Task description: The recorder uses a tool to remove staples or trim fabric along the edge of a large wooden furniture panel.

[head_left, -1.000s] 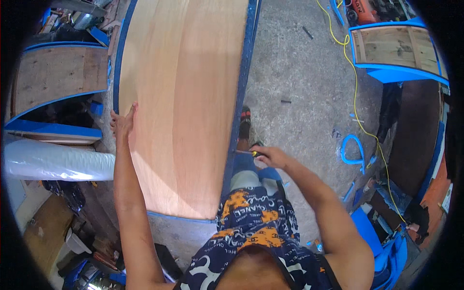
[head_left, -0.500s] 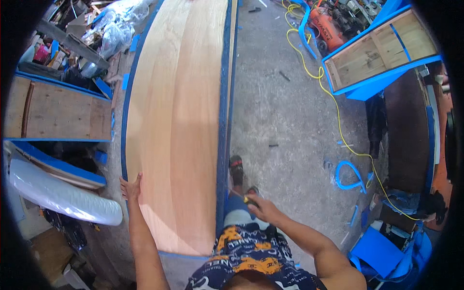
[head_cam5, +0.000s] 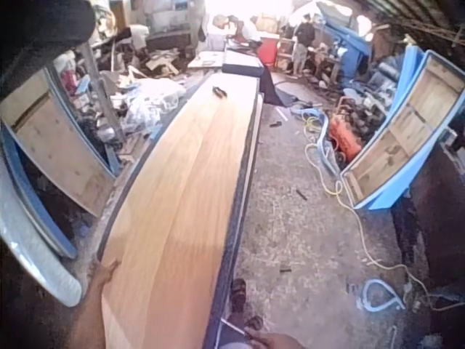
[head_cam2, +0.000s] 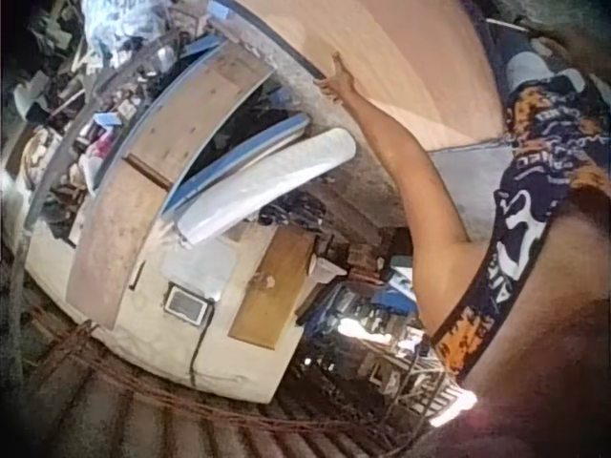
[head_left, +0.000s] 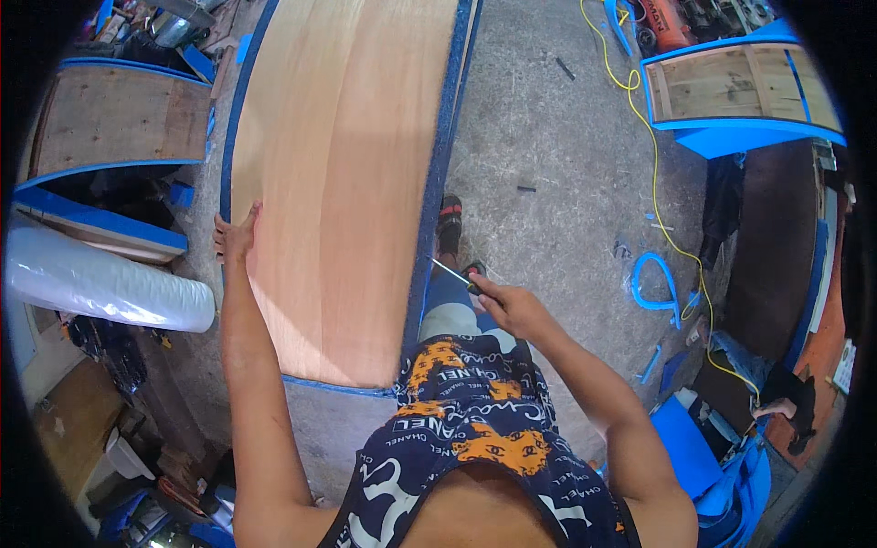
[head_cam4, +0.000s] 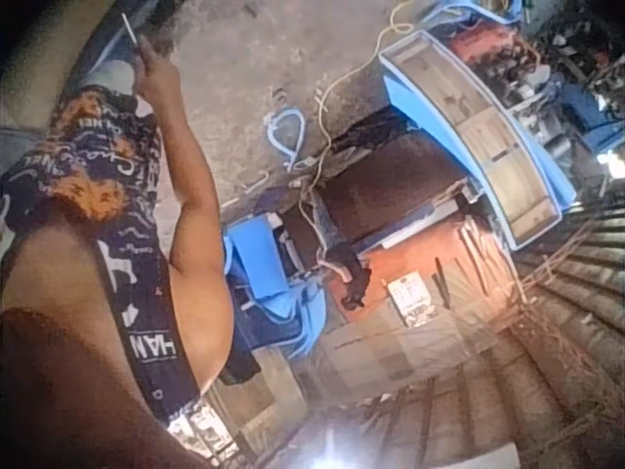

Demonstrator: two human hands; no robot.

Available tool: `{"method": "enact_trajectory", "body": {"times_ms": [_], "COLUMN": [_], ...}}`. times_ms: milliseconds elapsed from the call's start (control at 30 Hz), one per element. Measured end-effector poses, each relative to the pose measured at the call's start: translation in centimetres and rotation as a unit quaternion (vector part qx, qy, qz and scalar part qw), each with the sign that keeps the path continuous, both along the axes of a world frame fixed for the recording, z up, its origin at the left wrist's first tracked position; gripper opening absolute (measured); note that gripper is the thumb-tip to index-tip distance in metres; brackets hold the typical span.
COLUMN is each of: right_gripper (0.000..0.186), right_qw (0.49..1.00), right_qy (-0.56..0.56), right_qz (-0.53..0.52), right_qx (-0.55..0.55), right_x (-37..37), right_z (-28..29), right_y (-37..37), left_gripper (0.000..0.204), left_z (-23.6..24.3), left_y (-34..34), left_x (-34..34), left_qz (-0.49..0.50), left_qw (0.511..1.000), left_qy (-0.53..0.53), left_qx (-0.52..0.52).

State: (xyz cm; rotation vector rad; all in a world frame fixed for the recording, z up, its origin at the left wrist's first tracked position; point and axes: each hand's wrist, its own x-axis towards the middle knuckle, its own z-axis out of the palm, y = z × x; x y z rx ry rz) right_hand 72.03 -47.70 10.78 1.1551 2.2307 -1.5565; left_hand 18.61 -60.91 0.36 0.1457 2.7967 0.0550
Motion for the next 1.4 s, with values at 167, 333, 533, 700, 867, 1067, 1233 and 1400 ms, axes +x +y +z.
{"method": "enact_trajectory", "body": {"times_ms": [167,333,533,700,867,1067,1233,1400], "right_gripper": [0.043,0.041,0.042,0.042,0.04,0.042,0.042,0.042], "right_qw": [0.999,0.999,0.999,0.996,0.996,0.999,0.996,0.995], "right_qy": [-0.029,0.016,-0.025,-0.06,-0.059,-0.032,-0.081,-0.078], "right_qz": [-0.015,-0.023,-0.038,-0.069,-0.061,-0.025,-0.036,-0.052], "right_qx": [-0.014,0.031,0.012,-0.002,-0.036,-0.008,-0.02,-0.036], "right_x": [-0.1,-0.4,-1.2,-2.0,-2.4,-2.8,-3.2,-3.7], "right_z": [-0.4,-1.0,0.3,1.9,2.5,2.6,2.9,3.3], "right_y": [-0.3,-0.2,-0.7,-0.9,0.1,0.7,0.2,0.2], "left_gripper": [0.135,0.135,0.133,0.133,0.133,0.132,0.13,0.13], "left_z": [-0.4,-0.2,0.0,-0.2,-0.1,-0.1,-0.4,-0.7], "left_y": [0.1,0.2,0.2,0.0,0.0,0.1,0.0,-0.2], "left_x": [-0.2,0.1,0.3,0.1,0.0,0.1,-0.1,-0.1], "left_qz": [0.002,0.0,-0.005,-0.007,-0.01,-0.01,-0.009,-0.013], "left_qw": [1.0,1.0,0.999,1.0,1.0,1.0,0.999,0.999], "left_qy": [0.01,0.019,0.028,0.022,0.011,0.012,0.019,0.026], "left_qx": [-0.018,-0.019,-0.019,-0.011,-0.013,-0.022,-0.033,-0.025]}}
